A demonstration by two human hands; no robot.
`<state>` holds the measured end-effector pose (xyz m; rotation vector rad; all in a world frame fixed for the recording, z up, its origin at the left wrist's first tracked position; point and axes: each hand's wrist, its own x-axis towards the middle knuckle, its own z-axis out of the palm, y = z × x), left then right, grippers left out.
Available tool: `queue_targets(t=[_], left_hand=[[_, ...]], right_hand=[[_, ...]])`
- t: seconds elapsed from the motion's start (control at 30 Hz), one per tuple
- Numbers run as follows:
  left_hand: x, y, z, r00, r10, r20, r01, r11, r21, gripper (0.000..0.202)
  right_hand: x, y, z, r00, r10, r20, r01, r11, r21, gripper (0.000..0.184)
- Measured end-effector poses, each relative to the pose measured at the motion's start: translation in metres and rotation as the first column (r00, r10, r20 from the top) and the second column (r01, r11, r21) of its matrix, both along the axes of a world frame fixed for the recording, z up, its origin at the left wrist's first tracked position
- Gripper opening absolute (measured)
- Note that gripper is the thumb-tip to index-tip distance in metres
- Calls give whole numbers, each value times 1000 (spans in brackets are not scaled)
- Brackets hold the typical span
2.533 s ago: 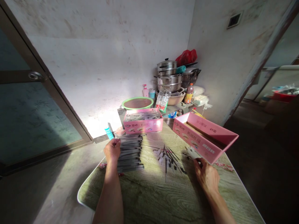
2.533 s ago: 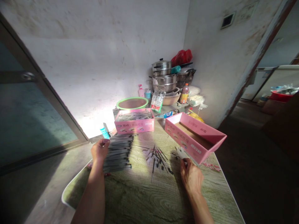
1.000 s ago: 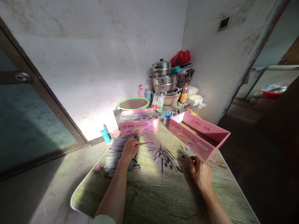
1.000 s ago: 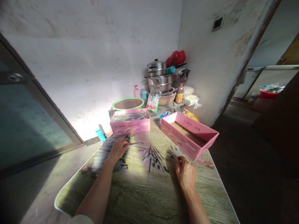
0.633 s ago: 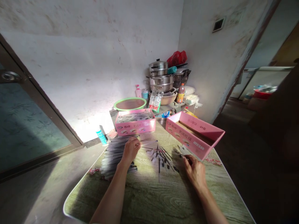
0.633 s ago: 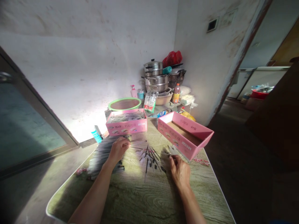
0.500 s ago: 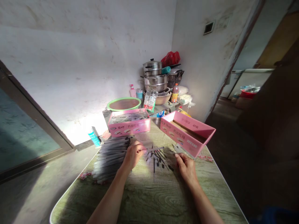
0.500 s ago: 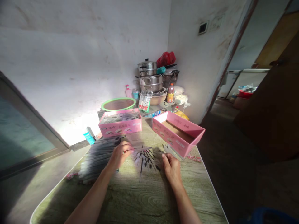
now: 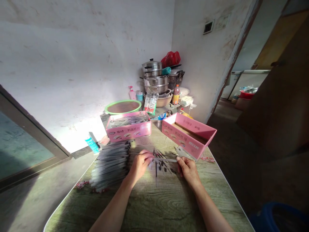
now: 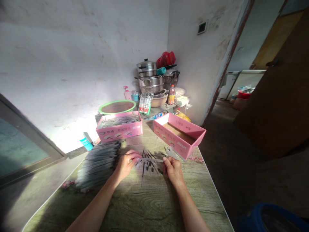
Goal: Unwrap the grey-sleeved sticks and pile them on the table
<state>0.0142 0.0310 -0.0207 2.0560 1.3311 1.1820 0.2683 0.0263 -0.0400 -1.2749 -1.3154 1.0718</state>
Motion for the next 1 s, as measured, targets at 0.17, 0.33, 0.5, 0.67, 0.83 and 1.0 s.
queue_targets(t=[0.17,0.33,0.5,0.67,0.83,1.0], left_hand=[[0,6,-7,998,3,-62,-2,1000,9,26],[8,6,-3,996,-57,-70,55,998,-30,28],[10,5,-2,999,34,33,-31,997,-72,17],[13,7,-12,905,80,417,10,978,-209,38],[16,6,-11,847,45,529,172,919,-355,25],[14,2,0,811,101,576,147,918,-369,27]], right_hand=[[6,2,-1,975,-213,59,210,977,44,46],[4,0,2,978,-208,27,208,978,27,46],[-1,-1,1,983,-143,-114,141,990,-28,45],[-10,-5,5,981,-21,-194,14,999,-37,46],[-13,-6,4,982,56,-182,-70,995,-72,51],[-12,-3,-1,973,92,-213,-124,982,-141,52]])
